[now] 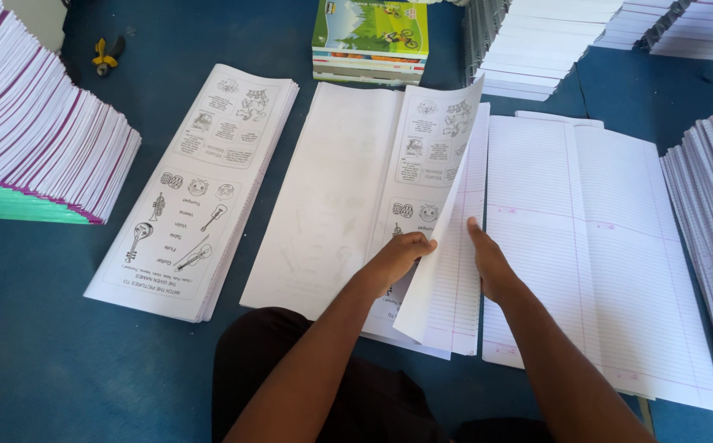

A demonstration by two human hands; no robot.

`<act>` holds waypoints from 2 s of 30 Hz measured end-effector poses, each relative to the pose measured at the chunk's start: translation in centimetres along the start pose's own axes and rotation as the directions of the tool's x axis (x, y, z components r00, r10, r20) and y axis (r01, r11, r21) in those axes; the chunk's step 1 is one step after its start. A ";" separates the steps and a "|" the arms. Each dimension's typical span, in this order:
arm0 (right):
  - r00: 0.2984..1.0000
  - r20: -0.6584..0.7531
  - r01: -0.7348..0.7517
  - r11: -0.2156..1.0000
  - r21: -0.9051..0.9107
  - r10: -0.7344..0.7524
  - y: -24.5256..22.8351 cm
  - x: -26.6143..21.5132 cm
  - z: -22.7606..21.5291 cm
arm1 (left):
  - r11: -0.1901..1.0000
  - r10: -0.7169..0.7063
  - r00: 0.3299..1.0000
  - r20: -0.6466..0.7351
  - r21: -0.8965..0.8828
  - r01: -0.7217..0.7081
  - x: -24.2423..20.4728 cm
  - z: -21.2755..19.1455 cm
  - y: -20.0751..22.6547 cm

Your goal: The person inserts printed sheets into notebook covers and stacks them. They repeatedly pick up a printed sheet, place it inside a lined notebook cover, and set the assembled unit aside. The process is repeated multiple times with consistent hand motions.

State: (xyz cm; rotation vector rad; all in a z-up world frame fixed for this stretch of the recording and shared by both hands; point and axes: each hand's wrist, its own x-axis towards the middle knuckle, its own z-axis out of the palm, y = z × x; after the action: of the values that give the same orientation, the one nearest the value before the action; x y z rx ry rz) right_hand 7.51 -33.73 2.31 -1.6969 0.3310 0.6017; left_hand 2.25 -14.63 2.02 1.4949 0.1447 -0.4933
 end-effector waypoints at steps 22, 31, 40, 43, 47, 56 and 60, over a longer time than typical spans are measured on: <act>1.000 0.022 -0.015 1.000 0.012 0.015 -0.2 -0.5 -0.1 | 0.900 0.258 0.634 -0.729 0.420 0.116 2.4 -4.1 -3.6; 0.995 0.098 -0.025 0.991 0.128 0.012 0.1 -0.1 -0.8 | 0.930 0.112 0.745 -0.658 0.333 0.154 4.1 -5.7 -5.6; 0.996 0.089 -0.051 0.974 0.219 0.033 0.5 0.3 -1.1 | 0.922 -0.157 0.964 -0.214 -0.381 0.066 1.2 -4.4 -3.0; 0.997 0.062 -0.050 0.981 0.189 0.039 0.2 0.1 -1.1 | 0.877 -0.201 0.969 -0.144 -0.466 0.113 0.7 -4.4 -2.0; 1.000 0.013 -0.008 1.000 0.013 0.008 -0.8 -0.6 -1.1 | 0.828 -0.209 0.971 -0.118 -0.550 0.112 0.6 -4.3 -1.6; 0.994 -0.103 -0.018 1.000 0.008 0.019 0.3 -0.2 -3.5 | 0.644 -0.181 0.983 -0.006 -0.756 0.114 2.1 -4.4 -2.8; 0.999 -0.041 0.013 1.000 -0.026 -0.014 2.2 -0.5 -4.5 | 0.611 -0.148 0.988 0.036 -0.782 0.120 2.4 -4.4 -3.1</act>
State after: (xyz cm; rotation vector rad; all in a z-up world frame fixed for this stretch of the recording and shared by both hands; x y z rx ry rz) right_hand 6.85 -38.62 1.38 -1.7367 0.3428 0.5636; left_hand 4.07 -10.91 -2.15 0.6119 0.4467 -0.4390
